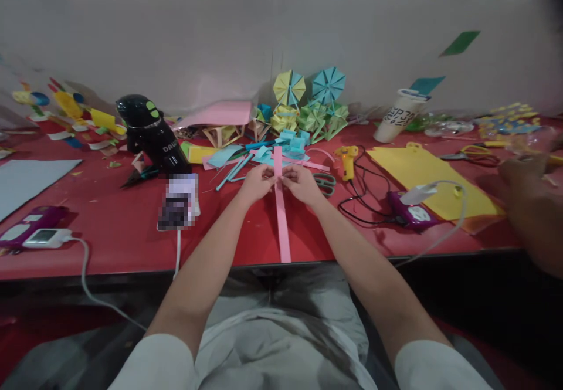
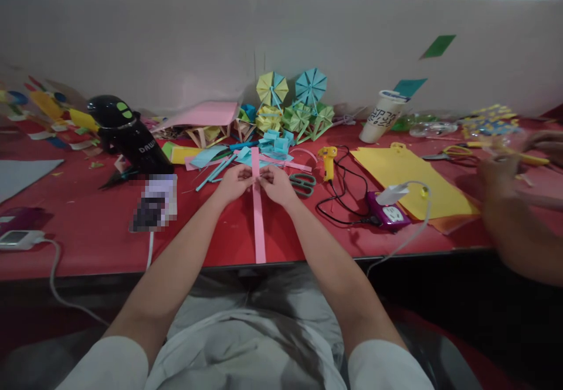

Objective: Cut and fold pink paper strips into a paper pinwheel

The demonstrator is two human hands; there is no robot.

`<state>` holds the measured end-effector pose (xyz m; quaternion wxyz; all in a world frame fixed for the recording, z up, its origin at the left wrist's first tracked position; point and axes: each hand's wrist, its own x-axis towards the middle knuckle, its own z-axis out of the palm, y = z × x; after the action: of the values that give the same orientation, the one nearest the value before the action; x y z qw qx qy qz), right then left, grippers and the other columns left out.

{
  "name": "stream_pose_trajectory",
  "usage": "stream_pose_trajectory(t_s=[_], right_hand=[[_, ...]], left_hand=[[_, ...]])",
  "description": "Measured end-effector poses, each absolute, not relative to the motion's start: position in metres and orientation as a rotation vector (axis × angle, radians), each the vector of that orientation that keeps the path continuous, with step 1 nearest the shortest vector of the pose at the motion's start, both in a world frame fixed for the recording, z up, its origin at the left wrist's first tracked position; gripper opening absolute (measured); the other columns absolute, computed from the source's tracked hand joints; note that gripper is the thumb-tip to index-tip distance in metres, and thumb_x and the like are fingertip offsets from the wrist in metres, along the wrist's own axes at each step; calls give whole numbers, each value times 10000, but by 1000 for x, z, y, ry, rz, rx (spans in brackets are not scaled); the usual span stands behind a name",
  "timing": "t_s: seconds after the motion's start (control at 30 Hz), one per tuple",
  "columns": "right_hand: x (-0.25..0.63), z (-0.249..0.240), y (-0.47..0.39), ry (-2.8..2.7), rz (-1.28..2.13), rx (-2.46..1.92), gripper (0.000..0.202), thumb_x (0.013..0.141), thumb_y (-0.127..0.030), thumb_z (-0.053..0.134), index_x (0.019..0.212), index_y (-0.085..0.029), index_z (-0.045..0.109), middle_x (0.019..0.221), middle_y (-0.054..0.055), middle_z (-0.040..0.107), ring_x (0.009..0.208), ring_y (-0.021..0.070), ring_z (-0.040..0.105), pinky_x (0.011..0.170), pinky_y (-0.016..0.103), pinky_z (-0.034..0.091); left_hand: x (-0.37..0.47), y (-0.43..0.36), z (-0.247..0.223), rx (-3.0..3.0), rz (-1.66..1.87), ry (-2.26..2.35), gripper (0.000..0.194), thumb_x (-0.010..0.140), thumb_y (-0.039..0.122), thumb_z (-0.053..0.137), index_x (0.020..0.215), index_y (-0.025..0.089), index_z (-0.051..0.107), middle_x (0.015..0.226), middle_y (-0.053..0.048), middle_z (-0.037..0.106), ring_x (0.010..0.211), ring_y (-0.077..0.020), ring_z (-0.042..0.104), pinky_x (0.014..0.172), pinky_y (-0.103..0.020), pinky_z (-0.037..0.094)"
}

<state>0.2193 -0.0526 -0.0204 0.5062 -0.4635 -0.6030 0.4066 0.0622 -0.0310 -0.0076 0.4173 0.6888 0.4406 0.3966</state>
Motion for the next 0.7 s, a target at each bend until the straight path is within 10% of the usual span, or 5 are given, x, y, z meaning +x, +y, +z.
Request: stream_pose_trajectory(t_s=[0.47, 0.7], right_hand=[[218, -16, -56, -1413, 1198, -1135, 360, 720, -527, 759, 707, -210, 588, 603, 12, 624, 555, 172, 610, 592, 351, 561], [220, -20, -55, -1394, 1099, -1090, 361, 711, -503, 752, 841, -236, 548, 612, -19, 609, 531, 161, 581, 547, 325, 515]], left_hand=[[64, -35, -11, 1826, 1141, 1100, 275, 781, 102, 595, 1046, 170, 627, 833, -30, 656, 795, -160, 628, 829, -316, 495], [61, -31, -5, 1702, 1027, 944, 102, 729, 168, 671, 822, 132, 648, 850, -65, 704, 805, -169, 655, 801, -317, 520]])
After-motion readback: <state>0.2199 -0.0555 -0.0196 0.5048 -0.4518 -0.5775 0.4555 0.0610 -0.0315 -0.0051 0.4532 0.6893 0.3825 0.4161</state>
